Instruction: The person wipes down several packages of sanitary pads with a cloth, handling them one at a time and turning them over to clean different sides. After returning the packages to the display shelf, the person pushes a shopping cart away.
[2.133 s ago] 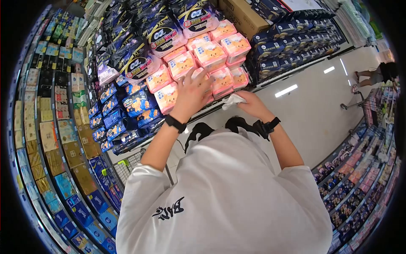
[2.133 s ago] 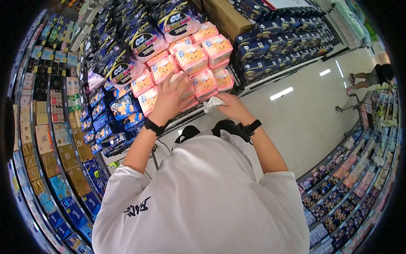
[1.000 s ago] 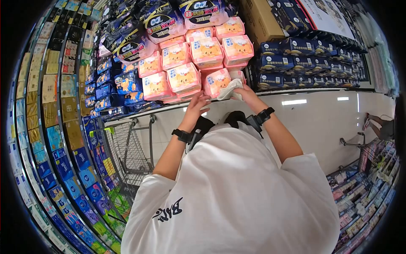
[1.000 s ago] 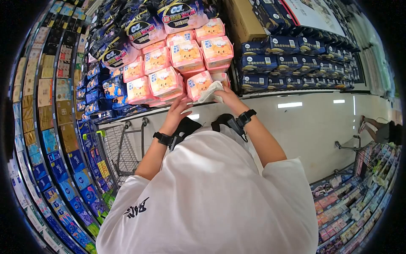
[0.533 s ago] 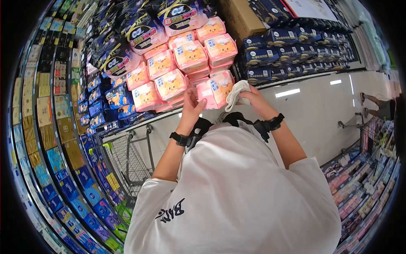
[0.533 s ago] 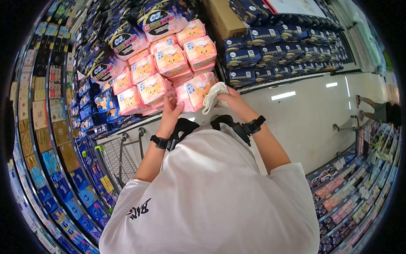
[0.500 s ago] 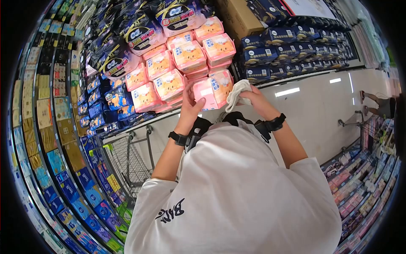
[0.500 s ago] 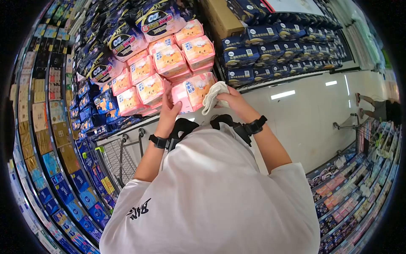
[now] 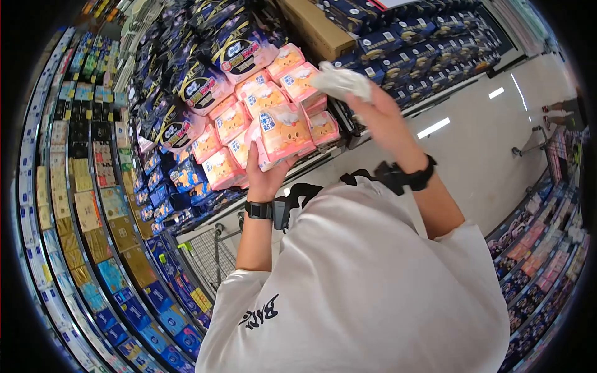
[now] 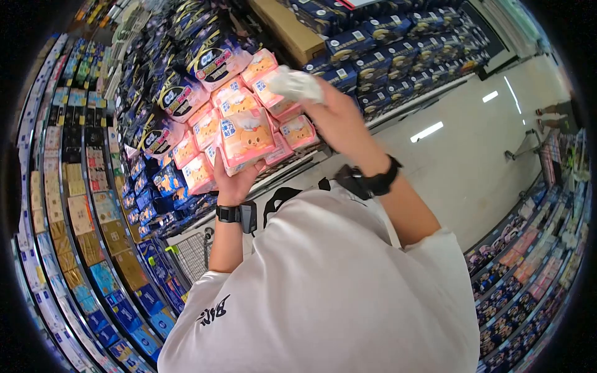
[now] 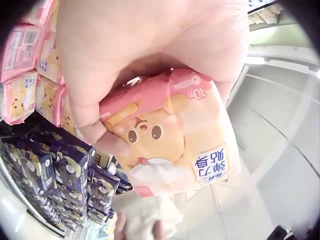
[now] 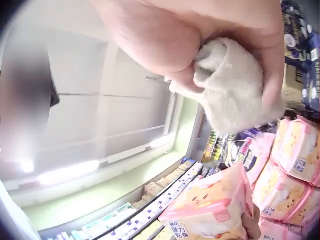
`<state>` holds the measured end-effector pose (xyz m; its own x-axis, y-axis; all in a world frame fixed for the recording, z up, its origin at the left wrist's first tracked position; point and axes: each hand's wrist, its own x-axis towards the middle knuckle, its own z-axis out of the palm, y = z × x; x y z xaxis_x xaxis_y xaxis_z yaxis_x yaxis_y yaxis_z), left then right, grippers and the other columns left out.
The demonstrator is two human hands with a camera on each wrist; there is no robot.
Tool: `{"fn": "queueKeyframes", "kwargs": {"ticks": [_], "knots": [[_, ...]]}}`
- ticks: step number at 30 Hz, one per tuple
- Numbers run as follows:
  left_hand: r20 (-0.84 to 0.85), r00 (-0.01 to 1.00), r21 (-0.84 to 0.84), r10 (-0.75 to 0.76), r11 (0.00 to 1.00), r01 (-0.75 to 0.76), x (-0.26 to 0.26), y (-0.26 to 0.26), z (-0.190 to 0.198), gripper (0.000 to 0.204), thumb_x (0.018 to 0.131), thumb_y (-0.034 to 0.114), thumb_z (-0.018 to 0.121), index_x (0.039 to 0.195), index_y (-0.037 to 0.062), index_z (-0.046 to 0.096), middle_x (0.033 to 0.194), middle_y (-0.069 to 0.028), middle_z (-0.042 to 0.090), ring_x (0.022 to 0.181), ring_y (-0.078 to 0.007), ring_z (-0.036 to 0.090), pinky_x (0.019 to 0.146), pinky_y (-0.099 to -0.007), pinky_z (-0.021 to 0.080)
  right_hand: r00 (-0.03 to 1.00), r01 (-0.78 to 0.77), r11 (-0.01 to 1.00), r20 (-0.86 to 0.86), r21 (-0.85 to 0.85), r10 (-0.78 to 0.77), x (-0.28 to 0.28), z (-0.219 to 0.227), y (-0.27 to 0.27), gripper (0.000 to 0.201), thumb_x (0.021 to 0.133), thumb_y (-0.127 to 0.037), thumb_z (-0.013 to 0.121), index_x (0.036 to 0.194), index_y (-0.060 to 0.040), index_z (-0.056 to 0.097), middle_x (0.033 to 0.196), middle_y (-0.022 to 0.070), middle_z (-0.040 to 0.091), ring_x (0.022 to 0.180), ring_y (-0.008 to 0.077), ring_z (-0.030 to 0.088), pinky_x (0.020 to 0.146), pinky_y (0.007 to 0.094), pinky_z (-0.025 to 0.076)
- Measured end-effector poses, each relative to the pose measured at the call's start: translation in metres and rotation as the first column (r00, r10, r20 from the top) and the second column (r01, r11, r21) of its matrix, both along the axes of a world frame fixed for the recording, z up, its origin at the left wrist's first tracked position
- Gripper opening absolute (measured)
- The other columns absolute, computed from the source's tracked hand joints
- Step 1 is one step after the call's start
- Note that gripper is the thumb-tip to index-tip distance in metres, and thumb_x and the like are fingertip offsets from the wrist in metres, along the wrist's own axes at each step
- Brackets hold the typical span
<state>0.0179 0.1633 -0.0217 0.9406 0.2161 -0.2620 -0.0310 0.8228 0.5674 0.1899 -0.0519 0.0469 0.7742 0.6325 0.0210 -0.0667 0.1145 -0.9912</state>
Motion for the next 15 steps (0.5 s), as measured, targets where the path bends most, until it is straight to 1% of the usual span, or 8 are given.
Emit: {"fn": "queueKeyframes", "kwargs": {"ticks": [2, 4, 6, 7, 9, 12, 13, 15], "knots": [[-0.017, 1.0, 0.05, -0.018, 0.999, 0.019, 0.004, -0.008, -0.001, 0.077, 0.097, 0.063, 0.045, 0.153, 0.0112, 0.034, 0.154, -0.0142, 0.042, 0.135, -0.0339, 0.047, 0.103, -0.0496, 0.044, 0.957, 0.039, 0.998, 0.289, -0.04, -0.026, -0.019, 0.001, 0.03, 0.047, 0.092, -0.004, 0.057, 0.139, -0.0019, 0.053, 0.13, 0.0145, 0.064, 0.12, 0.0312, 0.061, 0.103, 0.0397, 0.047], [0.059, 0.996, 0.026, -0.063, 0.998, 0.062, 0.01, -0.013, 0.004, 0.071, 0.1, 0.059, 0.045, 0.153, 0.0119, 0.035, 0.153, -0.0132, 0.044, 0.137, -0.0313, 0.046, 0.106, -0.0483, 0.044, 0.63, 0.131, 0.99, 0.775, -0.043, -0.049, -0.043, -0.009, 0.057, 0.055, 0.082, -0.002, 0.06, 0.137, -0.0031, 0.055, 0.139, 0.0178, 0.058, 0.132, 0.0371, 0.051, 0.113, 0.047, 0.038], [-0.007, 0.99, 0.213, 0.141, 0.967, -0.136, 0.012, -0.012, 0.005, 0.067, 0.103, 0.051, 0.045, 0.155, 0.0113, 0.031, 0.155, -0.0113, 0.041, 0.141, -0.0287, 0.042, 0.117, -0.0493, 0.036, 0.637, -0.004, 0.999, 0.77, 0.042, -0.03, -0.064, 0.004, 0.066, 0.058, 0.076, -0.004, 0.063, 0.134, -0.0063, 0.058, 0.145, 0.0148, 0.053, 0.14, 0.0365, 0.041, 0.119, 0.0525, 0.029], [0.028, 0.985, 0.159, 0.169, 0.972, -0.171, 0.001, -0.014, 0.0, 0.06, 0.105, 0.045, 0.043, 0.155, 0.0129, 0.031, 0.156, -0.0094, 0.041, 0.141, -0.0262, 0.043, 0.118, -0.0469, 0.035, 0.569, -0.019, 1.0, 0.822, 0.004, 0.008, -0.078, 0.01, 0.066, 0.056, 0.077, -0.005, 0.063, 0.132, -0.0074, 0.059, 0.144, 0.0139, 0.053, 0.139, 0.0361, 0.042, 0.119, 0.0522, 0.03], [-0.064, 0.997, 0.252, 0.039, 0.968, -0.022, 0.0, -0.004, -0.017, 0.063, 0.104, 0.051, 0.041, 0.155, 0.0145, 0.033, 0.155, -0.0087, 0.042, 0.14, -0.0265, 0.045, 0.117, -0.0483, 0.035, 0.431, -0.024, 0.997, 0.899, -0.078, 0.081, -0.088, 0.021, 0.061, 0.052, 0.078, -0.01, 0.066, 0.129, -0.0099, 0.062, 0.143, 0.0107, 0.054, 0.138, 0.0363, 0.043, 0.118, 0.0514, 0.032], [0.346, 0.938, -0.081, 0.013, 0.997, 0.016, -0.006, -0.008, 0.01, 0.066, 0.102, 0.055, 0.04, 0.155, 0.0154, 0.034, 0.155, -0.0085, 0.043, 0.14, -0.0265, 0.045, 0.117, -0.0495, 0.035, 0.521, 0.038, 0.996, 0.852, -0.085, 0.053, -0.064, 0.032, 0.059, 0.055, 0.08, -0.001, 0.062, 0.134, -0.012, 0.06, 0.147, 0.0106, 0.052, 0.141, 0.034, 0.043, 0.118, 0.0493, 0.034], [0.343, 0.936, -0.123, -0.083, 0.984, 0.132, -0.007, -0.005, 0.014, 0.068, 0.1, 0.057, 0.04, 0.153, 0.0155, 0.037, 0.155, -0.0082, 0.043, 0.14, -0.0274, 0.045, 0.116, -0.0507, 0.036, 0.497, 0.16, 0.986, 0.867, -0.045, -0.041, -0.057, 0.027, 0.062, 0.053, 0.081, -0.005, 0.062, 0.134, -0.0124, 0.062, 0.146, 0.0101, 0.054, 0.139, 0.0339, 0.045, 0.118, 0.0492, 0.035], [0.329, 0.944, -0.23, 0.007, 0.97, 0.073, -0.006, -0.008, 0.018, 0.066, 0.101, 0.056, 0.04, 0.153, 0.0154, 0.038, 0.155, -0.0082, 0.043, 0.141, -0.0284, 0.044, 0.116, -0.0507, 0.035, 0.483, 0.127, 0.991, 0.875, -0.039, -0.028, -0.065, 0.022, 0.059, 0.053, 0.081, -0.006, 0.062, 0.134, -0.013, 0.062, 0.145, 0.0097, 0.054, 0.139, 0.0334, 0.045, 0.118, 0.0494, 0.034]]}}
